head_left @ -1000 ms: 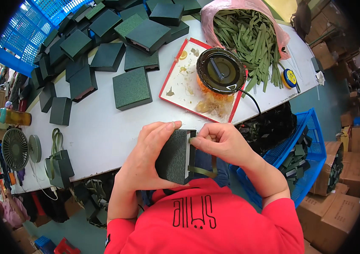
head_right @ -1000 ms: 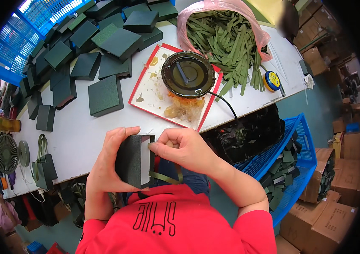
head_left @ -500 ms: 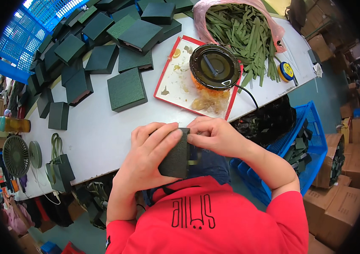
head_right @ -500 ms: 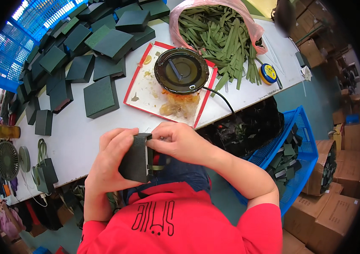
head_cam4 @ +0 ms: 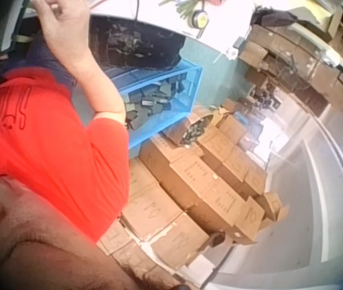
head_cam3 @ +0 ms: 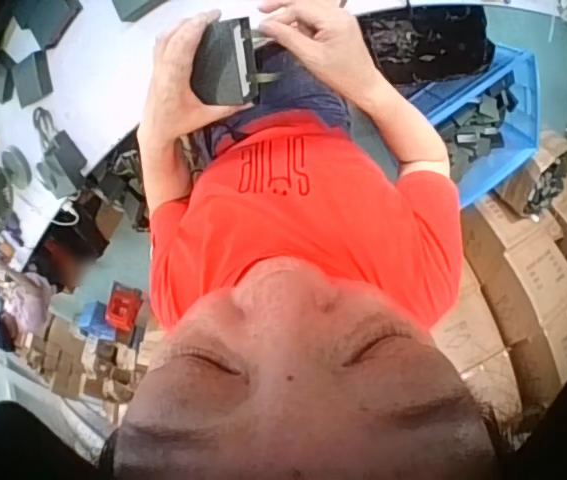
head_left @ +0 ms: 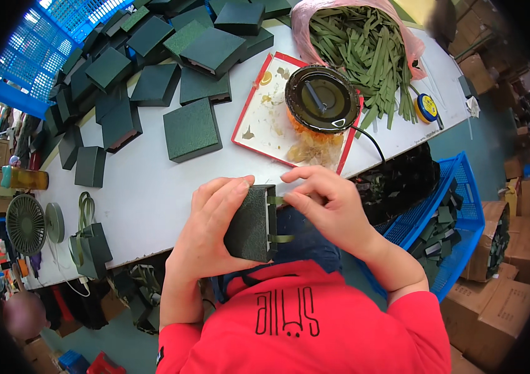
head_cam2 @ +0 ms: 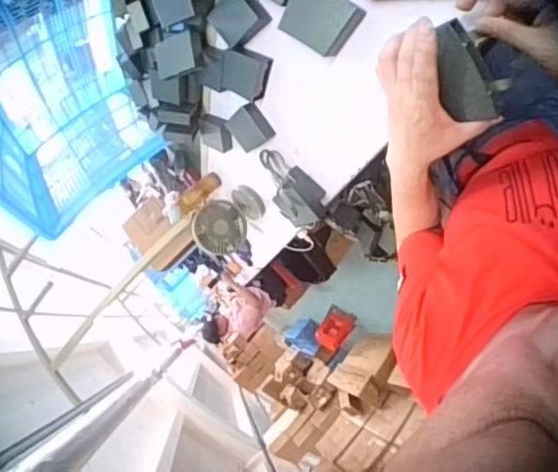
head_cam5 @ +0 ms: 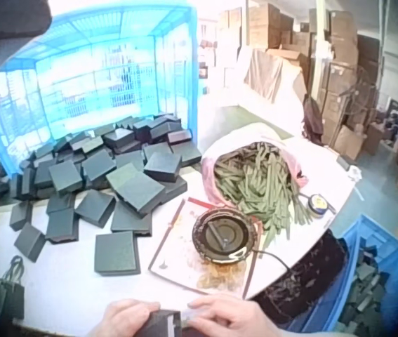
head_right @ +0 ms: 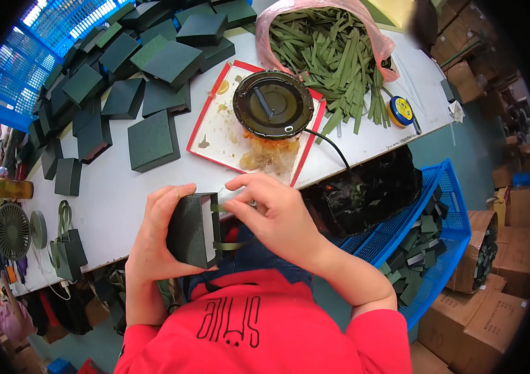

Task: The person assembles small green boxes by hand at a workbench. They pick up a box, insert a green ribbon into a slot on the side, and place the finished unit into a blue crate. The process is repeated continuously with multiple boxes.

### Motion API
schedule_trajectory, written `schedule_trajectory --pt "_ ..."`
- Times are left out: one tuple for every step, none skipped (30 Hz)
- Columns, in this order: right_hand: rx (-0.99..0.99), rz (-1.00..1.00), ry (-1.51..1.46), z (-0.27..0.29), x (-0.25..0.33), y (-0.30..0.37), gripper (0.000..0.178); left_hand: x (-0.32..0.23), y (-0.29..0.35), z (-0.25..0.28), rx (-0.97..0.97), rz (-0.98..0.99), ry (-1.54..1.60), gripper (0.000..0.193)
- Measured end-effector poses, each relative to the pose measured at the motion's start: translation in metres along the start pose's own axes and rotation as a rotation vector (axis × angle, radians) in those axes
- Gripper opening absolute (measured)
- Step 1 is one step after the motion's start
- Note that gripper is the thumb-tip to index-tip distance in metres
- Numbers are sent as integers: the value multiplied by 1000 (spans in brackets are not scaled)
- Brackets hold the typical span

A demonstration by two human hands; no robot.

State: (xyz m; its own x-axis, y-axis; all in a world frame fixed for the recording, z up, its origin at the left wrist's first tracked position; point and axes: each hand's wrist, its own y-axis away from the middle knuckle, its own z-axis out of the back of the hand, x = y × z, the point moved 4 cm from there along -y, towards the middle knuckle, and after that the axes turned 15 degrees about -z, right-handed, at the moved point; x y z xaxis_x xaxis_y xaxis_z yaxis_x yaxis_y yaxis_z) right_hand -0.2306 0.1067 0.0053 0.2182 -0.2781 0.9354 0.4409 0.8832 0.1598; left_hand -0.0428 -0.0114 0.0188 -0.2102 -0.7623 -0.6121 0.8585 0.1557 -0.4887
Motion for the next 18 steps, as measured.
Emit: schedule_trajectory --pt "4 34 76 -4 5 0 13 -1 -1 -1 -7 -30 3 114" --pt "31 -24 36 -7 8 -2 18 -1 -1 -1 -16 -61 6 113" --pt "51 -42 48 -8 11 -2 19 -2 -2 -1 -24 -93 9 112" --pt "72 -61 60 -9 13 -3 20 -3 -3 -2 -25 -106 6 111" --pt "92 -84 70 -10 13 -4 21 -3 -3 -4 -24 -119 5 111" --pt "97 -41 79 -13 7 -4 22 -4 -4 -5 -23 -131 5 110" --pt "151 -99 30 -14 2 -6 21 -4 -4 -6 13 -136 -24 115" --pt "205 -157 -19 -13 -2 -7 21 -5 -5 -7 49 -140 -51 120" --pt "258 -215 -69 -13 -6 -8 20 -5 -6 -8 85 -144 -79 124" --pt "281 -251 -115 -13 -10 -9 18 -4 -5 -10 75 -137 -64 124" --pt "304 -283 -160 -13 -13 -11 17 -2 -4 -11 64 -131 -53 123" --pt "328 -315 -206 -14 -14 -12 15 0 -3 -11 53 -125 -43 123" --pt "264 -303 -330 -11 -13 -11 14 0 -4 -11 47 -95 -26 123" --pt "201 -294 -453 -11 -13 -9 13 1 -2 -11 41 -60 -7 124" --pt "138 -284 -576 -9 -14 -7 13 1 -1 -11 35 -26 11 124" --pt "108 -269 -681 -1 -17 -6 9 1 -1 -11 23 -21 26 121" --pt "76 -252 -783 7 -20 -3 5 0 -1 -10 12 -14 43 117" --pt "78 -185 -970 14 -14 0 5 1 1 -10 -1 1 56 114"
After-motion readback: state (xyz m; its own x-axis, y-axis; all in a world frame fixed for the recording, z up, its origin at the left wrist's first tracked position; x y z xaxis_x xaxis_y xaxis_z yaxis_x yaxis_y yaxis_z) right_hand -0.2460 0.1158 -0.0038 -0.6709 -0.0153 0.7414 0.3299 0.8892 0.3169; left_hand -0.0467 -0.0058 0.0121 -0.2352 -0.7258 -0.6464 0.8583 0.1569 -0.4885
